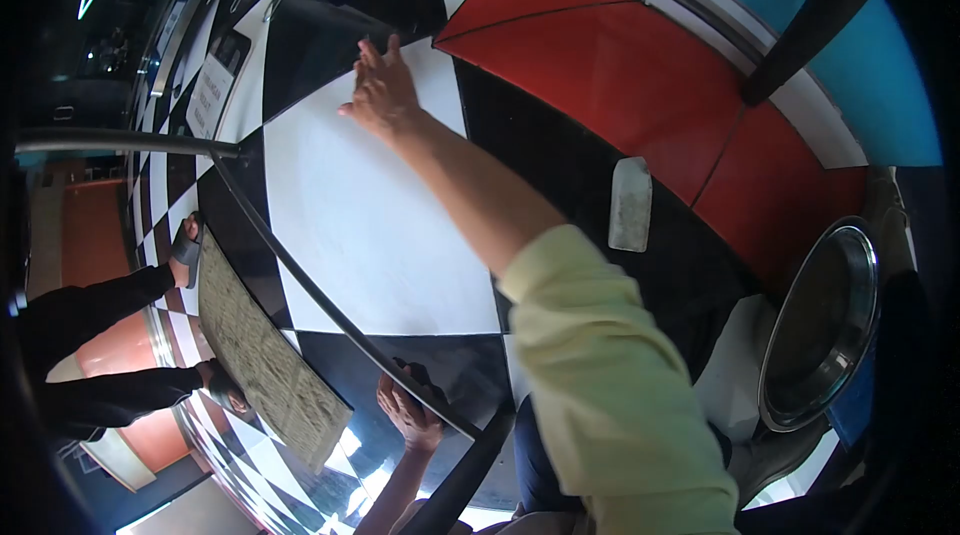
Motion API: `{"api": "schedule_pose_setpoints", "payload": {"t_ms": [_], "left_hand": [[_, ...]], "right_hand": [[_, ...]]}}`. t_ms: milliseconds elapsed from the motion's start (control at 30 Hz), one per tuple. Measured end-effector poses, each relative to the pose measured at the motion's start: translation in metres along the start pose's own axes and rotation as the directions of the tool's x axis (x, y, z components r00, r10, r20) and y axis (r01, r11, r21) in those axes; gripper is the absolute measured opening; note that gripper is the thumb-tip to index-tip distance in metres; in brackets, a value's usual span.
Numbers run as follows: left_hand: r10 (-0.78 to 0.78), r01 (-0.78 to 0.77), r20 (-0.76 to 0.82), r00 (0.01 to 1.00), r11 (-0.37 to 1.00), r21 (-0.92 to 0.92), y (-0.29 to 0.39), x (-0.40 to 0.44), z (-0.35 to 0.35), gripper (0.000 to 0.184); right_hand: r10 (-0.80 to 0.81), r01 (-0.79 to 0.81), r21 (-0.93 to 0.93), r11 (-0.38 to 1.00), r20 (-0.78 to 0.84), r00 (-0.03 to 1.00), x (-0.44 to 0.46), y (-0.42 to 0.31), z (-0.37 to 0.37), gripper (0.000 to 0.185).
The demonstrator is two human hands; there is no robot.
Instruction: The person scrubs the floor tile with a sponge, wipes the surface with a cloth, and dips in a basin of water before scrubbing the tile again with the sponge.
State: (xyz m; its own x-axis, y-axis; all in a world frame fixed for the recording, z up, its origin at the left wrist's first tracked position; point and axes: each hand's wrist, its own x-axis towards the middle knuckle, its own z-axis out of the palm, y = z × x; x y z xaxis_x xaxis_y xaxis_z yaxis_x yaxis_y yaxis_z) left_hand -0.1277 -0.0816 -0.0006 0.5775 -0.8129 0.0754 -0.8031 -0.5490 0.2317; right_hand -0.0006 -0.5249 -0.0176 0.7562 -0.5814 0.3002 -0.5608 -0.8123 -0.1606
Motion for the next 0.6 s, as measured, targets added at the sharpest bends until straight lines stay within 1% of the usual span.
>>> {"api": "schedule_pose_setpoints", "payload": {"t_ms": [33, 67, 100, 167, 267, 367, 400, 433, 500, 533, 600], "left_hand": [[-0.003, 0.003, 0.002, 1.000, 1.000, -0.009, 0.001, 0.003, 0.000, 0.041], [-0.010, 0.010, 0.005, 1.000, 1.000, -0.016, 0.003, 0.004, -0.001, 0.041], [-0.017, 0.017, 0.011, 1.000, 1.000, -0.019, 0.004, 0.003, -0.002, 0.041], [-0.008, 0.008, 0.003, 1.000, 1.000, -0.008, 0.003, 0.003, -0.002, 0.042], [-0.014, 0.015, -0.014, 1.000, 1.000, 0.010, 0.006, 0.004, 0.001, 0.042], [0.005, -0.004, -0.033, 0.999, 1.000, 0.028, 0.006, 0.005, 0.001, 0.044], [0.019, -0.017, -0.052, 0.998, 0.999, 0.036, 0.006, 0.006, 0.002, 0.044], [0.032, -0.029, -0.069, 0.997, 0.999, 0.045, 0.006, 0.006, 0.002, 0.045], [0.027, -0.024, -0.055, 0.998, 0.998, 0.051, 0.007, 0.007, 0.000, 0.045], [0.024, -0.022, -0.051, 0.998, 0.999, 0.049, 0.008, 0.007, 0.000, 0.045], [0.040, -0.037, -0.064, 0.997, 0.999, 0.035, 0.008, 0.009, -0.001, 0.045]], "right_hand": [[-0.015, 0.015, 0.011, 1.000, -0.009, 1.000, -0.009, 0.016, -0.006, 0.080], [-0.017, 0.017, -0.026, 1.000, -0.020, 1.000, -0.022, 0.028, -0.015, 0.078], [0.017, -0.018, -0.014, 1.000, -0.078, 0.997, -0.034, 0.040, -0.018, 0.076], [0.044, -0.048, -0.039, 0.998, -0.098, 0.994, -0.051, 0.058, -0.028, 0.075], [0.104, -0.106, -0.011, 0.994, -0.120, 0.987, -0.056, 0.050, -0.020, 0.074], [0.057, -0.029, 0.194, 0.981, -0.140, 0.989, -0.037, 0.013, 0.003, 0.073], [0.018, -0.007, 0.248, 0.969, -0.045, 0.999, -0.031, 0.001, 0.006, 0.073], [0.012, 0.001, 0.256, 0.967, -0.052, 0.999, -0.026, -0.006, 0.008, 0.072], [-0.009, 0.027, 0.269, 0.963, -0.069, 0.998, -0.016, -0.014, 0.011, 0.071], [-0.059, 0.072, 0.233, 0.970, -0.061, 0.996, -0.018, -0.015, 0.012, 0.068], [-0.308, 0.279, 0.260, 0.924, 0.076, 0.948, -0.039, -0.015, -0.006, 0.067]]}}
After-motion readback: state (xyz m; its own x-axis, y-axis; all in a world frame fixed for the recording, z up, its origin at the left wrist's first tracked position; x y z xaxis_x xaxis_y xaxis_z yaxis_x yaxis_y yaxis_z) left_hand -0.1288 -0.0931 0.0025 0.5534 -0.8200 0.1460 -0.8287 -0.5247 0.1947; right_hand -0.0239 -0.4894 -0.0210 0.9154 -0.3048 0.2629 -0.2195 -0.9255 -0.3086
